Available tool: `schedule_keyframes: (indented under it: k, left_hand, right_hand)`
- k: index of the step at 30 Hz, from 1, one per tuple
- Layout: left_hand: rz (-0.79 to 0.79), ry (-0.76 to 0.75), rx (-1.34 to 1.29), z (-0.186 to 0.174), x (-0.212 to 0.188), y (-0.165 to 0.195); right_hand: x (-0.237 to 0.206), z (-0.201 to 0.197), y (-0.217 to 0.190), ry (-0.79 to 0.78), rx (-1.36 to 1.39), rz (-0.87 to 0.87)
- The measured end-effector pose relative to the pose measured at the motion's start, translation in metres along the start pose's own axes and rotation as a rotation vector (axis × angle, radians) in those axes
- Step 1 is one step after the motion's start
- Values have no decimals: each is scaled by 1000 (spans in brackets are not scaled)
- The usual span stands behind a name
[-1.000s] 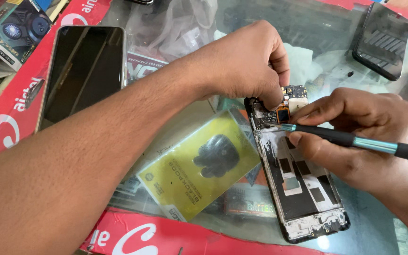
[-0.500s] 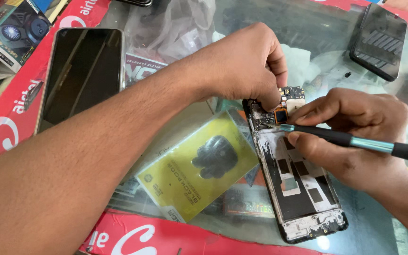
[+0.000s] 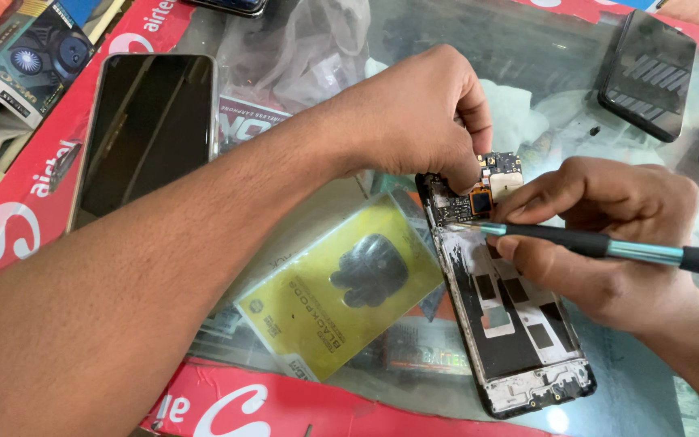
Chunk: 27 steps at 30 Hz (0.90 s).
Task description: The person uses a precision screwdriver to loosen and remove screws from a smartphone's internal circuit board. They carefully lift the board and disconnect a ribbon cable, then place the board back into the phone chassis.
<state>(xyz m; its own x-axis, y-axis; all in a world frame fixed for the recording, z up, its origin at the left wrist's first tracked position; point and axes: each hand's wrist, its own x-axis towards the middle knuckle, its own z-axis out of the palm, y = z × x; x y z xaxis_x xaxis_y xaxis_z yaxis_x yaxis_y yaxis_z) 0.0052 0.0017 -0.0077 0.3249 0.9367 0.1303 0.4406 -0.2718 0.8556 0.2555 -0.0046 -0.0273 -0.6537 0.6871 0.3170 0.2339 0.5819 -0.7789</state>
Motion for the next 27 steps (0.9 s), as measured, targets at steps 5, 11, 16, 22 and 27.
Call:
schedule_keyframes:
  k: [5, 11, 16, 22, 27]
  left_hand:
    - [-2, -7, -4, 1, 0, 0]
    - [-17, -10, 10, 1, -1, 2]
    - [-17, -12, 11, 1, -1, 2]
    - [-2, -14, 4, 0, 0, 1]
    - [-2, -13, 11, 1, 0, 1]
  right_hand:
    - [3, 2, -1, -19, -13, -46]
    - [3, 2, -3, -36, 25, -28]
    - [2, 3, -2, 5, -19, 14]
    - [3, 1, -1, 19, -79, -32]
    - [2, 2, -1, 9, -26, -26]
